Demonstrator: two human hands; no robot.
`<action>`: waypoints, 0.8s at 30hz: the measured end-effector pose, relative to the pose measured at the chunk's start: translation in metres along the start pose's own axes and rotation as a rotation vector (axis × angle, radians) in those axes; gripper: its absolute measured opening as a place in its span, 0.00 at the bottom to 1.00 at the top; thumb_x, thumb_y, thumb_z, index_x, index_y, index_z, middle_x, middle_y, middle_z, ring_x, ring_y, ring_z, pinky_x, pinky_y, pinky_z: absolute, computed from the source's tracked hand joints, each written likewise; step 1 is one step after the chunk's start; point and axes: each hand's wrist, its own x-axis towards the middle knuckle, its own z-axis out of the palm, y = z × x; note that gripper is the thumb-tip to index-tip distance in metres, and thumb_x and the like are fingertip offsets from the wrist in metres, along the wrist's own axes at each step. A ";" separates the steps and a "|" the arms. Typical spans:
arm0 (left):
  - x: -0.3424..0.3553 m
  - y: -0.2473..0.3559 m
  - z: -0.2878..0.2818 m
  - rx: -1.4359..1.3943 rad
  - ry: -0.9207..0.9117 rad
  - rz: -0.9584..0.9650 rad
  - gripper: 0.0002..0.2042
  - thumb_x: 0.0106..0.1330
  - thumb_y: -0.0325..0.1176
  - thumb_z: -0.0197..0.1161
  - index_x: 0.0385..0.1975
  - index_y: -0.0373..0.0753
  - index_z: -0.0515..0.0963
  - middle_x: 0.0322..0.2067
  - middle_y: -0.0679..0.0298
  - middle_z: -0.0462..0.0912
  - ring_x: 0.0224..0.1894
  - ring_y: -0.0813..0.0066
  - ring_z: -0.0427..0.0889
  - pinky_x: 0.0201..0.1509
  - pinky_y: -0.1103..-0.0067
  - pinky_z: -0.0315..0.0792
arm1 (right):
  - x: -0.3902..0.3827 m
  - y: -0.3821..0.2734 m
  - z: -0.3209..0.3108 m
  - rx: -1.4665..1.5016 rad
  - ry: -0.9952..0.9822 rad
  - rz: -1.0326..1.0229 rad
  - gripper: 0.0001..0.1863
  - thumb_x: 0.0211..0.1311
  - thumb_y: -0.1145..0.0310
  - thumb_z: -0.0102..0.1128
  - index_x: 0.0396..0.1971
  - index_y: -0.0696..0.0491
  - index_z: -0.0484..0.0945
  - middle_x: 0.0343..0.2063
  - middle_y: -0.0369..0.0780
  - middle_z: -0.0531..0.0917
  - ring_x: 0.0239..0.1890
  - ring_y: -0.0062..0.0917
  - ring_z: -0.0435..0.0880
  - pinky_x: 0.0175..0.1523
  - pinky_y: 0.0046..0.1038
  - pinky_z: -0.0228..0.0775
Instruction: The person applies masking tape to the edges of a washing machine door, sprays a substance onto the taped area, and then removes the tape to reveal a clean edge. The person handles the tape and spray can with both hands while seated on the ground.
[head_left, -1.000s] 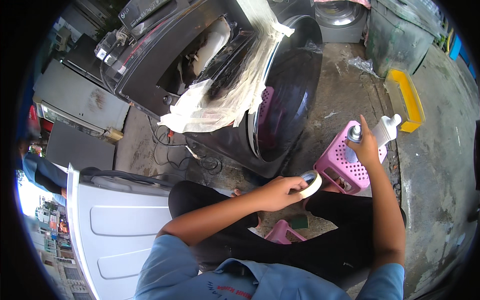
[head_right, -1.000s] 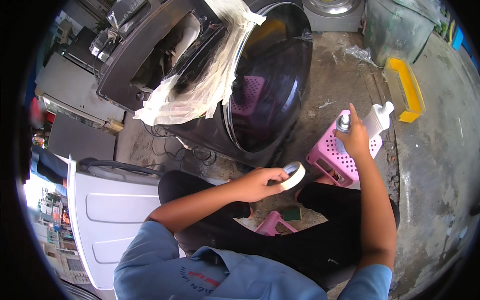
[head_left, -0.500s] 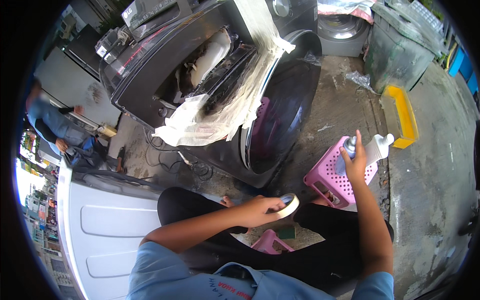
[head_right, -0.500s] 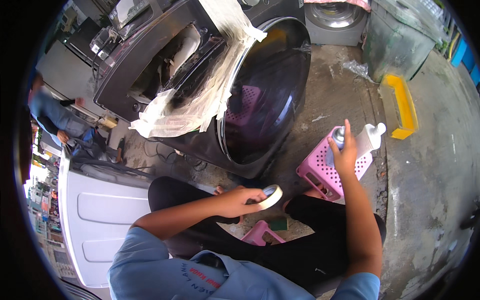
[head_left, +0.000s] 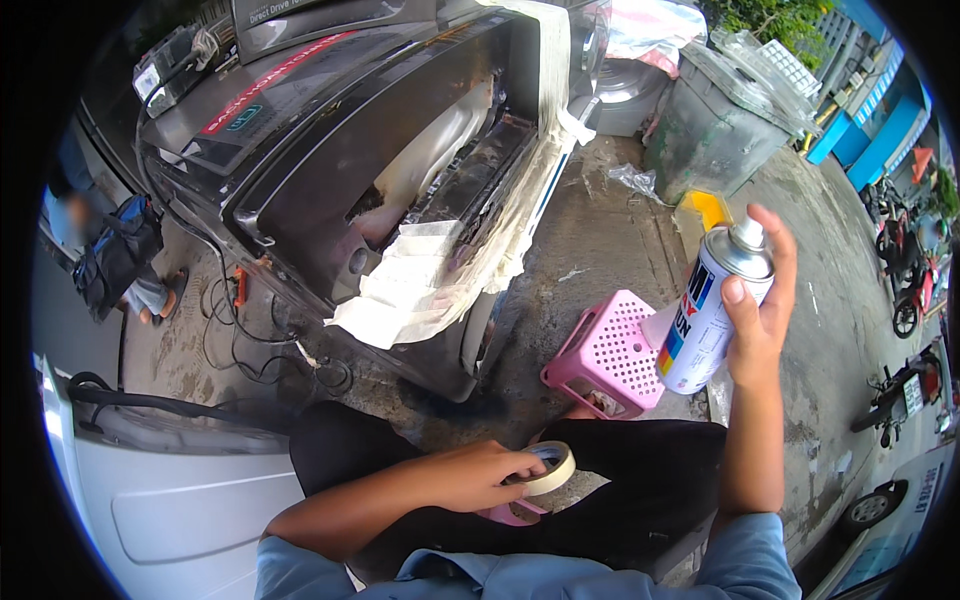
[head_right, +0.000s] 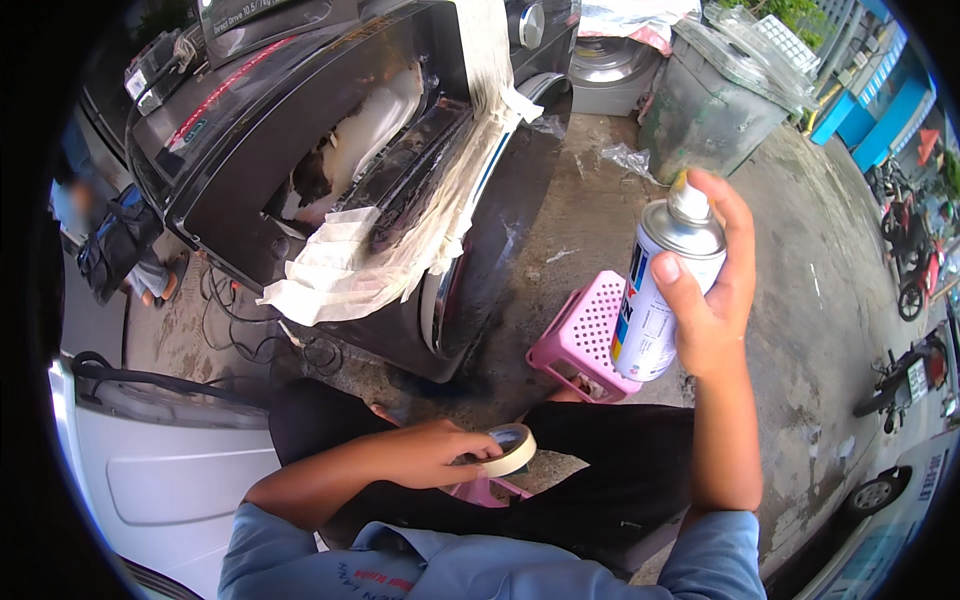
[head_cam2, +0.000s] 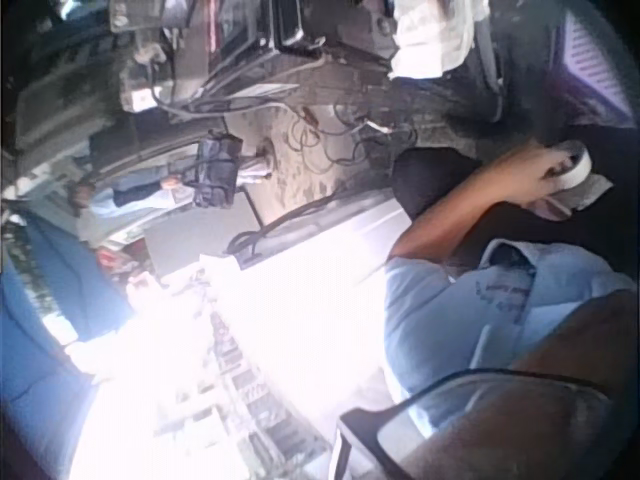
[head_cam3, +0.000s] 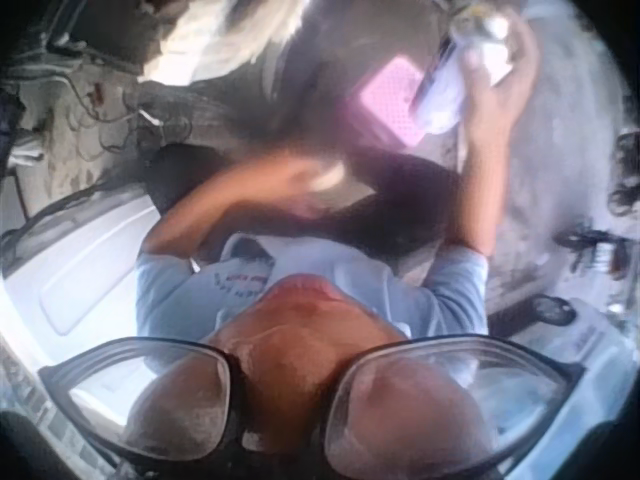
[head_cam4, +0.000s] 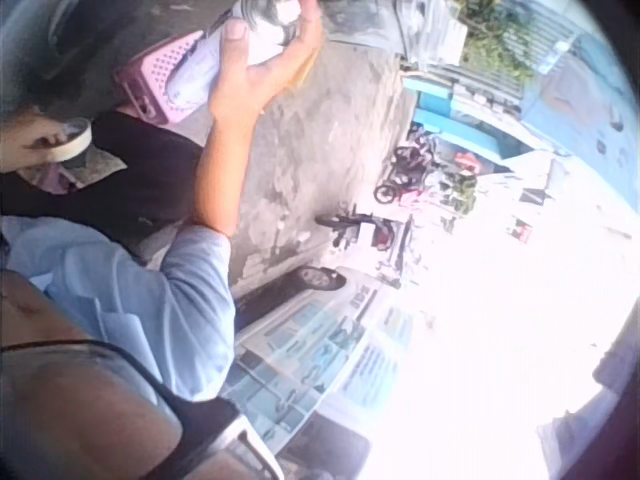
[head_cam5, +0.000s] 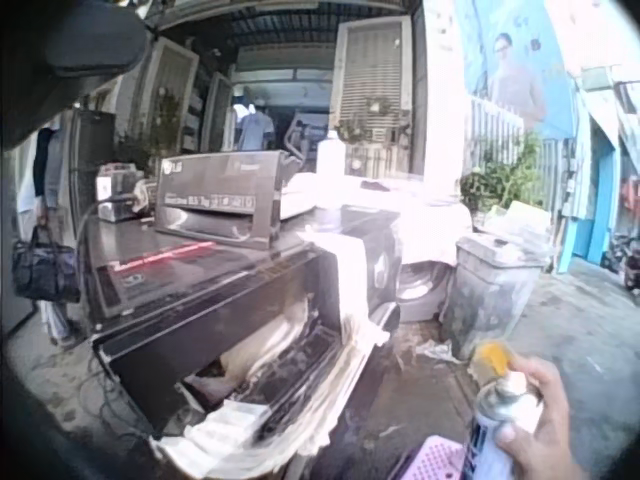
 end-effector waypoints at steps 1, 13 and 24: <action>-0.009 -0.007 0.001 -0.025 0.020 0.008 0.15 0.73 0.35 0.62 0.55 0.36 0.79 0.40 0.49 0.88 0.41 0.51 0.89 0.47 0.64 0.79 | 0.010 -0.011 0.005 -0.067 -0.026 -0.089 0.38 0.63 0.52 0.71 0.69 0.54 0.69 0.54 0.43 0.79 0.53 0.28 0.81 0.60 0.34 0.73; -0.060 -0.002 -0.013 0.005 0.163 -0.075 0.18 0.71 0.33 0.62 0.57 0.32 0.76 0.46 0.42 0.87 0.48 0.46 0.88 0.52 0.62 0.80 | -0.005 -0.089 0.064 -0.048 -0.590 -0.531 0.31 0.51 0.57 0.82 0.56 0.51 0.85 0.47 0.50 0.83 0.43 0.38 0.89 0.43 0.33 0.84; -0.070 -0.004 -0.006 -0.001 0.181 -0.100 0.19 0.72 0.35 0.62 0.58 0.32 0.77 0.47 0.44 0.88 0.49 0.48 0.88 0.53 0.65 0.78 | -0.043 0.013 0.023 0.074 -0.385 0.118 0.45 0.58 0.57 0.79 0.72 0.55 0.67 0.67 0.46 0.74 0.68 0.34 0.73 0.73 0.37 0.60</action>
